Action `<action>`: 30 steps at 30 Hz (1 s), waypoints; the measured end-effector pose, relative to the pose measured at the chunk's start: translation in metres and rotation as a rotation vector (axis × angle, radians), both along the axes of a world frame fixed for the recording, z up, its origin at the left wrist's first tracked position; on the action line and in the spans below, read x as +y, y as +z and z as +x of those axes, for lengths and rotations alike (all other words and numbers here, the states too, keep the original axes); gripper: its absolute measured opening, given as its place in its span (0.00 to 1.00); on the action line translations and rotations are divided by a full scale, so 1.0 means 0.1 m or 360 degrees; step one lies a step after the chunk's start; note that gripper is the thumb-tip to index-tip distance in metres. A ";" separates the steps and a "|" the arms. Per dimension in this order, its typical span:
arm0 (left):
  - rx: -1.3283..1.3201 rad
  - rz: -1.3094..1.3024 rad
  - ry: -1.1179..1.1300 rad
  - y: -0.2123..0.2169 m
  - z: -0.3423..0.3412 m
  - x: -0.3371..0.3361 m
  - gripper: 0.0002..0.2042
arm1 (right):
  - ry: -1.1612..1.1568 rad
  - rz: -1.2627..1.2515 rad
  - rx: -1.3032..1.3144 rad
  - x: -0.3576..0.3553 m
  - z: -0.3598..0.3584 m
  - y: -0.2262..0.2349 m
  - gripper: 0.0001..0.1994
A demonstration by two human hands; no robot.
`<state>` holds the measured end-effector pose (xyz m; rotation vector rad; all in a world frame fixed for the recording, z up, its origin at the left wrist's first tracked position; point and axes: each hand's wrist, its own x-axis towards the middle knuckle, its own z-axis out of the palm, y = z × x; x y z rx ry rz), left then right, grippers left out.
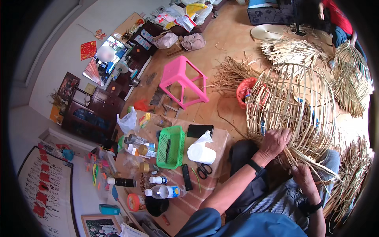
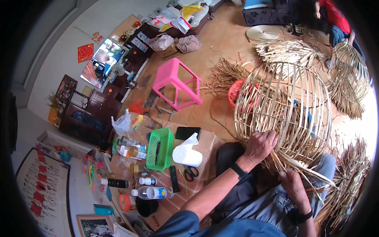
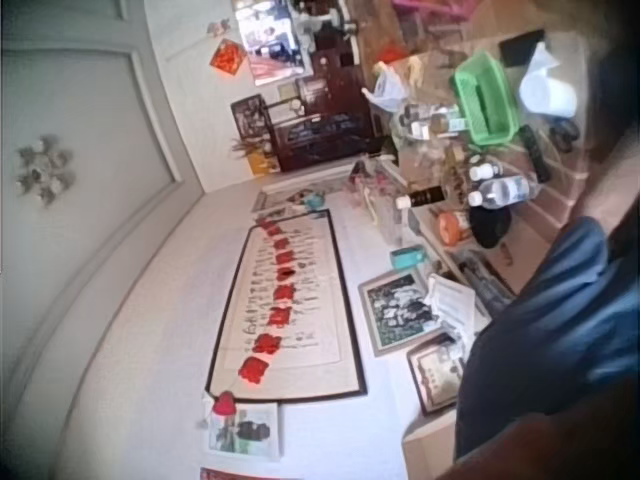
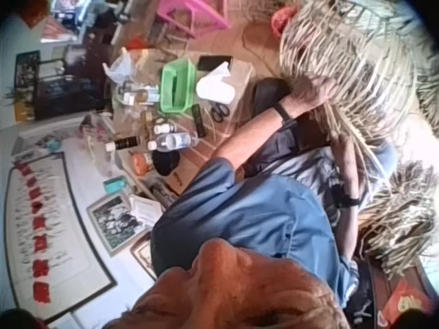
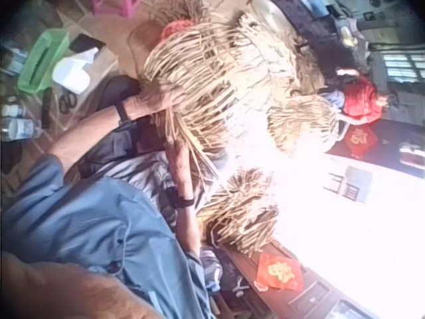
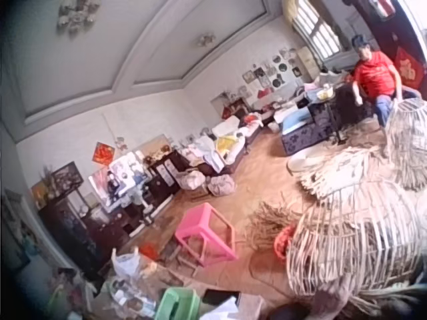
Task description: Weaving and assembling a large spherical bamboo structure using thin strips.
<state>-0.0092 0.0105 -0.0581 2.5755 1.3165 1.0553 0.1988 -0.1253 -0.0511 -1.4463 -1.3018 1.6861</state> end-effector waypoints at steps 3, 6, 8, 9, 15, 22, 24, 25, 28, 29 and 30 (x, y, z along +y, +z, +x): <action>0.0161 0.0103 0.0034 0.26 -0.11 -0.13 0.09 | 0.0052 -0.0003 0.0080 -0.02 0.02 0.08 0.19; -0.0100 0.0084 0.0018 0.50 -0.21 -0.31 0.14 | 0.0113 -0.0022 0.0212 -0.04 0.05 0.21 0.19; -0.0141 -0.0047 -0.0120 0.60 -0.17 -0.41 0.18 | 0.0104 -0.0136 0.0190 -0.07 0.06 0.31 0.19; -0.0101 -0.0135 -0.0201 0.63 -0.16 -0.44 0.19 | 0.0125 -0.0145 0.0179 -0.09 0.06 0.36 0.19; -0.0302 -0.0476 -0.0451 0.68 -0.20 -0.36 0.18 | -0.0052 -0.0270 0.0319 -0.22 0.06 0.64 0.15; -0.0099 -0.0579 -0.0517 0.70 -0.25 -0.33 0.23 | -0.0054 -0.0259 0.0662 -0.25 0.11 0.64 0.16; 0.0022 -0.0676 -0.0450 0.73 -0.25 -0.35 0.26 | -0.0100 -0.0397 0.0792 -0.22 0.10 0.62 0.16; 0.0060 -0.0619 -0.0458 0.73 -0.25 -0.36 0.27 | -0.0198 -0.0588 0.0940 -0.20 0.08 0.61 0.16; 0.0179 -0.0502 -0.0442 0.70 -0.26 -0.36 0.28 | -0.0230 -0.0571 0.1178 -0.17 0.08 0.59 0.16; 0.0174 -0.0480 -0.0461 0.67 -0.26 -0.36 0.28 | -0.0270 -0.0577 0.1217 -0.17 0.08 0.59 0.16; 0.0162 -0.0450 -0.0480 0.65 -0.26 -0.35 0.27 | -0.0295 -0.0610 0.1255 -0.16 0.09 0.59 0.16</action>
